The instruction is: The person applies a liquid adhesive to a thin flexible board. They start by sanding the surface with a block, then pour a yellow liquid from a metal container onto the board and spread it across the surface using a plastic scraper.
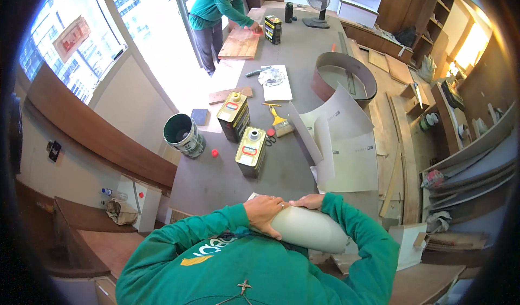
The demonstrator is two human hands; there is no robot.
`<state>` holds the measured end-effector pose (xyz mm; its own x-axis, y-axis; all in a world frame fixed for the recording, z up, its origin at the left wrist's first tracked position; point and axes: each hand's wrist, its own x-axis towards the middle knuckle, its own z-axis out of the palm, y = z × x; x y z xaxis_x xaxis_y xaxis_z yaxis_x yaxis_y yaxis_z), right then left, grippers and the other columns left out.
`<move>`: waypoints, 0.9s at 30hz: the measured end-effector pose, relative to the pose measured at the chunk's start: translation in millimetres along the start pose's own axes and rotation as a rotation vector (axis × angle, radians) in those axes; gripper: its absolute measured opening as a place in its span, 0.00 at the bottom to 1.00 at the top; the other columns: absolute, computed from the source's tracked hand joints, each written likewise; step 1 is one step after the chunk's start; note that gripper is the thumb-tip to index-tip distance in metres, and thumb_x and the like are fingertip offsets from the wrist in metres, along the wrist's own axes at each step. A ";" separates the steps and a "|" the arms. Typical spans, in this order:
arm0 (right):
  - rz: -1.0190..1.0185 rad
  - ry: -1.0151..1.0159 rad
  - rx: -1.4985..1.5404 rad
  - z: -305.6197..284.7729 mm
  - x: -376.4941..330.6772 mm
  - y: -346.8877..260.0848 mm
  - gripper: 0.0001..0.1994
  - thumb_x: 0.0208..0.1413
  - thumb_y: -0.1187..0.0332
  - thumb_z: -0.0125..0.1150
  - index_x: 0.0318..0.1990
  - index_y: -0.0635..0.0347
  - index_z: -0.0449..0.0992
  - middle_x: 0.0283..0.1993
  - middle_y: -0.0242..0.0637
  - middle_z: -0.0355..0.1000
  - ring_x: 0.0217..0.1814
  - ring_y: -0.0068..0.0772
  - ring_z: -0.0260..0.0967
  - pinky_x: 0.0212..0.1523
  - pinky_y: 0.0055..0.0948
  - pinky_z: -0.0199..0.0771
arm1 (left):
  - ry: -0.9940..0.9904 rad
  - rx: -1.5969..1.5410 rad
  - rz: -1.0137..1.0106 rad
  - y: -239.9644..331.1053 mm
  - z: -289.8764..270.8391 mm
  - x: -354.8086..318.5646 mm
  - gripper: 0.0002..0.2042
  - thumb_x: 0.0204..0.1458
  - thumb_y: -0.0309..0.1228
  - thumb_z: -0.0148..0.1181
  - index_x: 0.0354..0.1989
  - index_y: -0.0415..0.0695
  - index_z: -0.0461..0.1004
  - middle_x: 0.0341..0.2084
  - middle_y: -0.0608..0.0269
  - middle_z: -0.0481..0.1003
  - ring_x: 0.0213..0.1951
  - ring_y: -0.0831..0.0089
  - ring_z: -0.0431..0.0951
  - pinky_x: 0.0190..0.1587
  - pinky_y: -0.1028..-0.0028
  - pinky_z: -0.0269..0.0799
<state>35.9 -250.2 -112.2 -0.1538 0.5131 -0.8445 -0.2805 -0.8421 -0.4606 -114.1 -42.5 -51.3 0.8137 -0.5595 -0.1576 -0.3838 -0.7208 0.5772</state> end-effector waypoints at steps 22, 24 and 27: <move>-0.237 0.336 -0.862 70.8 -73.7 0.6 0.48 0.38 0.31 0.70 0.61 0.58 0.72 0.51 0.48 0.78 0.53 0.51 0.76 0.54 0.44 0.75 | -0.259 -0.264 -0.017 -23.5 9.4 8.3 0.42 0.34 0.63 0.71 0.50 0.36 0.77 0.39 0.42 0.81 0.40 0.46 0.82 0.48 0.56 0.77; -0.229 0.289 -0.810 67.9 -67.3 3.1 0.46 0.39 0.33 0.71 0.60 0.58 0.74 0.49 0.47 0.79 0.50 0.48 0.78 0.52 0.43 0.75 | -0.327 -0.314 -0.045 -26.2 8.3 10.4 0.43 0.34 0.63 0.71 0.50 0.36 0.78 0.40 0.42 0.81 0.41 0.48 0.82 0.48 0.56 0.77; -0.230 0.166 -0.696 63.5 -60.1 2.3 0.43 0.41 0.36 0.72 0.59 0.60 0.75 0.48 0.46 0.80 0.49 0.44 0.78 0.51 0.39 0.76 | -0.428 -0.382 -0.071 -31.8 14.7 12.2 0.43 0.35 0.64 0.70 0.50 0.36 0.78 0.41 0.43 0.81 0.44 0.50 0.82 0.49 0.58 0.76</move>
<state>-15.7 -272.5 -45.1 -0.0034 0.7037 -0.7105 0.3843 -0.6550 -0.6506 -98.3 -32.4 -83.4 0.5522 -0.6883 -0.4705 -0.0851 -0.6079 0.7894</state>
